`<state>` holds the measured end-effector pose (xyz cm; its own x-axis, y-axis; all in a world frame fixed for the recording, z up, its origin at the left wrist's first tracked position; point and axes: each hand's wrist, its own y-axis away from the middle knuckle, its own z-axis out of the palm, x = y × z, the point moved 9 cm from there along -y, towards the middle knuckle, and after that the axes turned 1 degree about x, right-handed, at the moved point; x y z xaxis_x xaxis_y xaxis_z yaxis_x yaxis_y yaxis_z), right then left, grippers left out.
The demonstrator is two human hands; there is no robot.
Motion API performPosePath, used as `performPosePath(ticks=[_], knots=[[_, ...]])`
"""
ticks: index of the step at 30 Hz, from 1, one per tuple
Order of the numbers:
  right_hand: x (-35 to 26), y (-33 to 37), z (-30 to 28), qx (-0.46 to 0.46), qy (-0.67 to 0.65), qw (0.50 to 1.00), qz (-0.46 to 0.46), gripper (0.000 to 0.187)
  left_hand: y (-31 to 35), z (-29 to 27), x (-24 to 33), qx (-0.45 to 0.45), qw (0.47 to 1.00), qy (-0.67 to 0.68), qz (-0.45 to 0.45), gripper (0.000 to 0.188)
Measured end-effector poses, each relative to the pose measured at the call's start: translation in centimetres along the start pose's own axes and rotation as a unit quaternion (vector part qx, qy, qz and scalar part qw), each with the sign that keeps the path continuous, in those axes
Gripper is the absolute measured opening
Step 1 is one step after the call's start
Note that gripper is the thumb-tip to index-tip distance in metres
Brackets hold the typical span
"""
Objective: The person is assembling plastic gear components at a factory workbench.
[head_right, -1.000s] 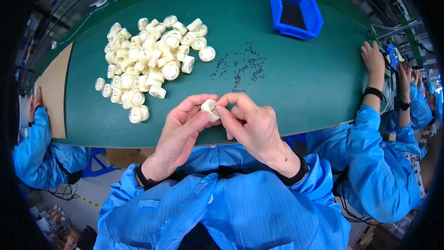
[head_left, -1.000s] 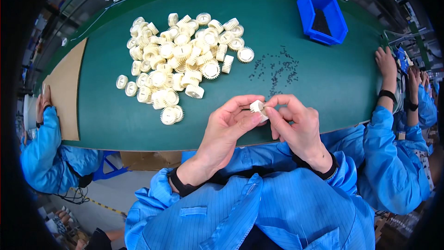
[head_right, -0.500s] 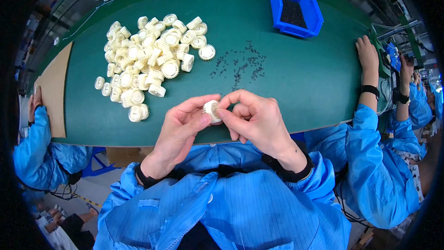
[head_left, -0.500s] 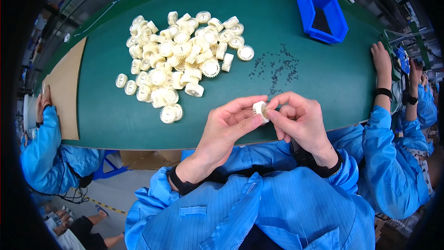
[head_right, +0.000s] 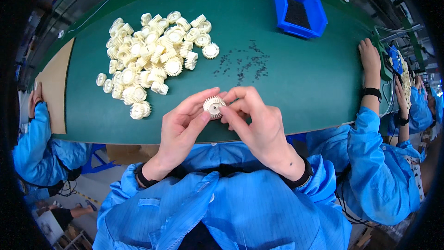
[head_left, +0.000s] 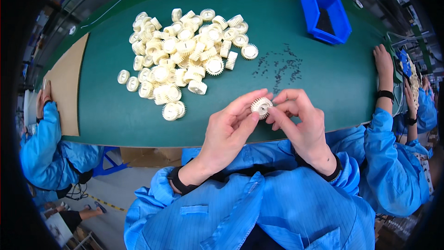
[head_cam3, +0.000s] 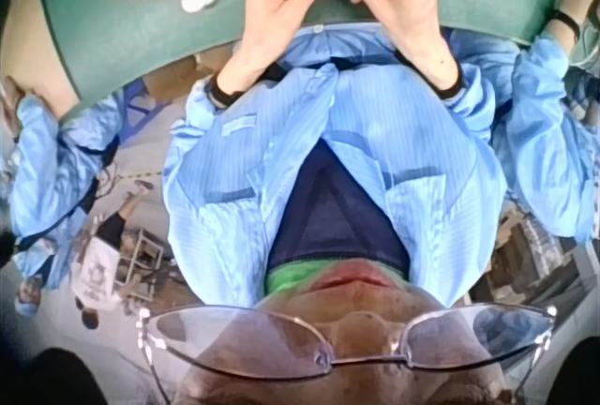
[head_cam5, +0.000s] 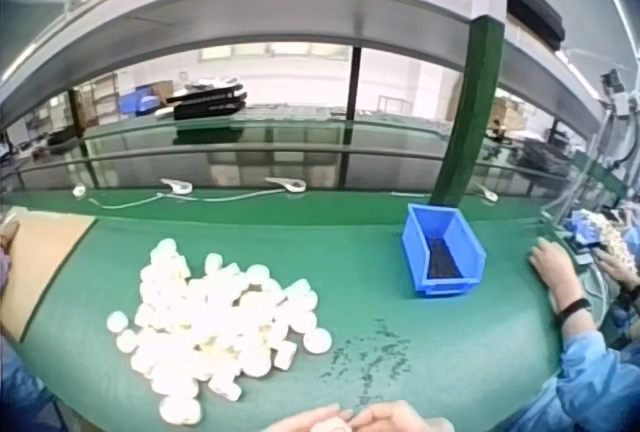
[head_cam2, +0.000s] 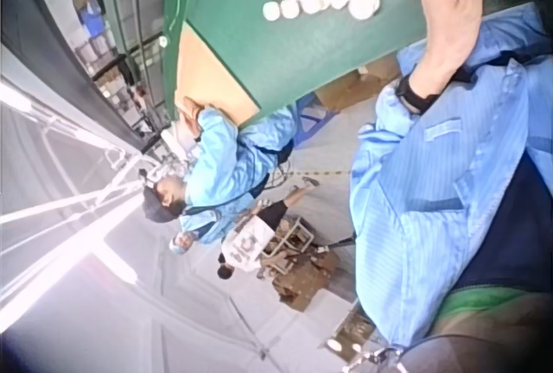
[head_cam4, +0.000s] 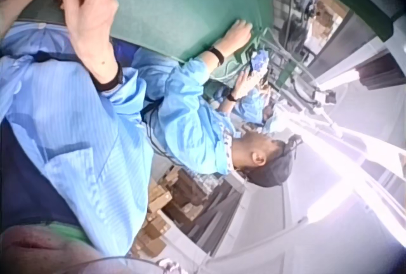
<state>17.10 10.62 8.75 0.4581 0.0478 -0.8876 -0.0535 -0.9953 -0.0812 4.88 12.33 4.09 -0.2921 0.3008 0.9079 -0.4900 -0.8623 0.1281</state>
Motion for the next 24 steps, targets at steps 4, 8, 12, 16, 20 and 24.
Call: performPosePath(ticks=[4,8,12,16,20,24], knots=[[1.1,-0.1,0.5,-0.048,-0.024,0.997,0.048,0.021,0.1,0.0,-0.1,0.003,0.998,-0.070,-0.001,0.037],[1.0,-0.2,0.9,-0.068,-0.013,0.997,0.047,0.021,0.0,0.0,0.1,0.012,0.995,-0.100,0.018,0.035],[1.0,-0.2,1.1,-0.063,-0.015,0.996,0.053,0.021,-0.1,-0.9,-0.3,0.064,0.989,-0.113,0.074,0.029],[0.3,-0.2,1.3,-0.041,0.064,0.997,0.006,0.022,-0.2,-1.1,-0.3,0.098,0.985,-0.124,0.073,0.025],[0.0,-0.1,1.4,-0.013,0.093,0.995,-0.022,0.024,-0.2,-1.4,-1.0,0.124,0.982,-0.136,0.049,0.022],[0.0,0.1,1.1,-0.032,0.090,0.995,-0.038,0.026,-0.2,-0.4,-0.3,0.057,0.991,-0.118,0.031,0.032]])
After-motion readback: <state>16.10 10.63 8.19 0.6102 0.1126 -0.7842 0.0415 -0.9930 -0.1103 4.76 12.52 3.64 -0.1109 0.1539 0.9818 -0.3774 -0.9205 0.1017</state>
